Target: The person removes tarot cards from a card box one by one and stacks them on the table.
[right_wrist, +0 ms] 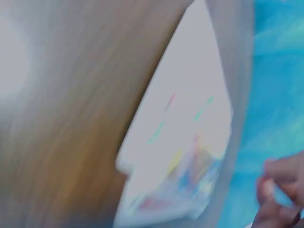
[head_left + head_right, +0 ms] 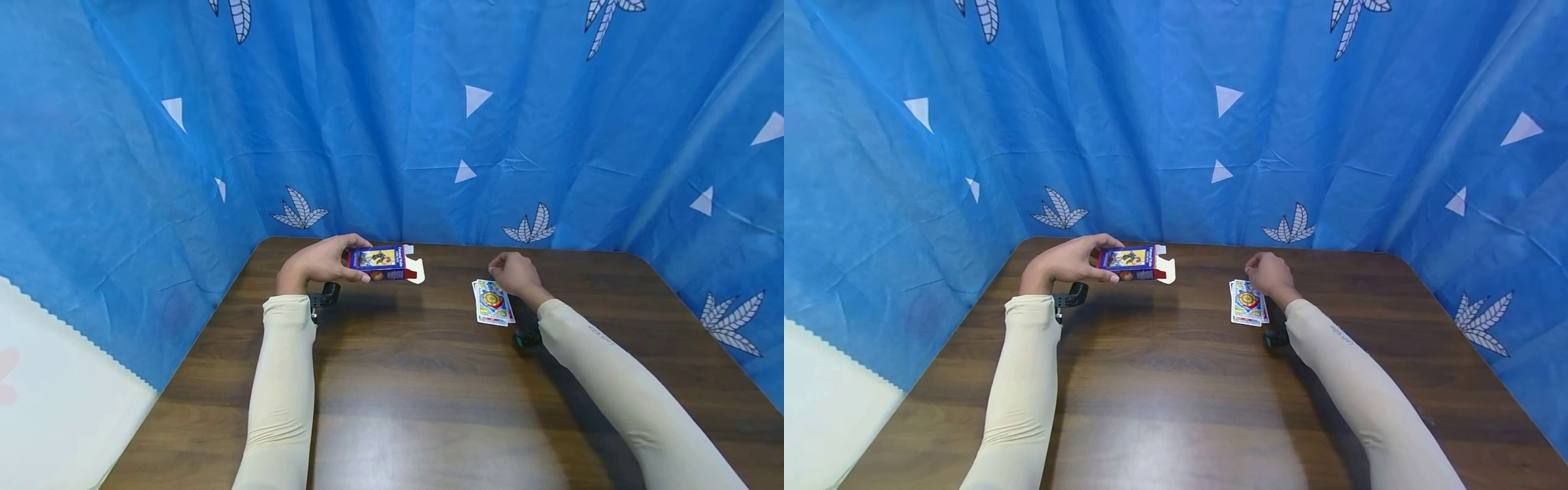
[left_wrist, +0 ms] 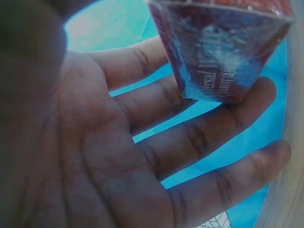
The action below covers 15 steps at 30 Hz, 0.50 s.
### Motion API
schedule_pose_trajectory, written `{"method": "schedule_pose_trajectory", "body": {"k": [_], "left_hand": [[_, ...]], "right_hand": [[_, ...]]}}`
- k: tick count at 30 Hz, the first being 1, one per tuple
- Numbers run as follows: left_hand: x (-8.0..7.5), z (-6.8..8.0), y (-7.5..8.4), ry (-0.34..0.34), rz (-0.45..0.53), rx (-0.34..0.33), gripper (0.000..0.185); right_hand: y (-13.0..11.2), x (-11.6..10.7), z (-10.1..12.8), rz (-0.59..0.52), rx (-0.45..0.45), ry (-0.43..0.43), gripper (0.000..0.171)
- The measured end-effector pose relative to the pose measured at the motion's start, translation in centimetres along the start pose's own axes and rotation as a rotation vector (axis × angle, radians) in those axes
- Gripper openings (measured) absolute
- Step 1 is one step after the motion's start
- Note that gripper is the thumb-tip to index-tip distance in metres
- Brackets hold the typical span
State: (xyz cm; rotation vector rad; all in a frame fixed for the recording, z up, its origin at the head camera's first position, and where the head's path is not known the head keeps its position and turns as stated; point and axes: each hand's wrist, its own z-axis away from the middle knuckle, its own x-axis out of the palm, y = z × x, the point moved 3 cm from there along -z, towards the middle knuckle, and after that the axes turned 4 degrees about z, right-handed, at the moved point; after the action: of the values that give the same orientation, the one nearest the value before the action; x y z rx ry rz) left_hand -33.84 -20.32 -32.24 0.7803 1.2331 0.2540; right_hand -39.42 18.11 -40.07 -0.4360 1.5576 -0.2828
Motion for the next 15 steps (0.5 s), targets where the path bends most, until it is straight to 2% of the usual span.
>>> {"method": "schedule_pose_trajectory", "body": {"k": [2,4,6,8,10,15], "left_hand": [[0.0,0.0,0.0,0.001,0.0,-0.003,0.074],[0.1,0.0,0.1,0.001,-0.001,-0.004,0.074],[0.1,-0.1,0.2,-0.002,-0.001,0.0,0.075],[0.2,-0.1,0.3,-0.005,0.001,0.0,0.076],[0.3,-0.2,0.3,-0.008,0.002,-0.001,0.076],[0.4,-0.3,0.4,-0.009,0.001,-0.007,0.076]], "right_hand": [[-2.0,-0.2,0.3,-0.115,-0.064,0.032,0.025],[-4.5,-0.3,0.7,-0.259,-0.124,0.027,0.028],[-7.0,-0.2,1.4,-0.404,-0.14,-0.024,0.03],[-9.1,0.1,2.0,-0.509,-0.139,-0.113,0.031],[-10.8,0.5,2.5,-0.558,-0.112,-0.217,0.03],[-13.2,1.8,3.2,-0.552,-0.047,-0.404,0.027]]}}
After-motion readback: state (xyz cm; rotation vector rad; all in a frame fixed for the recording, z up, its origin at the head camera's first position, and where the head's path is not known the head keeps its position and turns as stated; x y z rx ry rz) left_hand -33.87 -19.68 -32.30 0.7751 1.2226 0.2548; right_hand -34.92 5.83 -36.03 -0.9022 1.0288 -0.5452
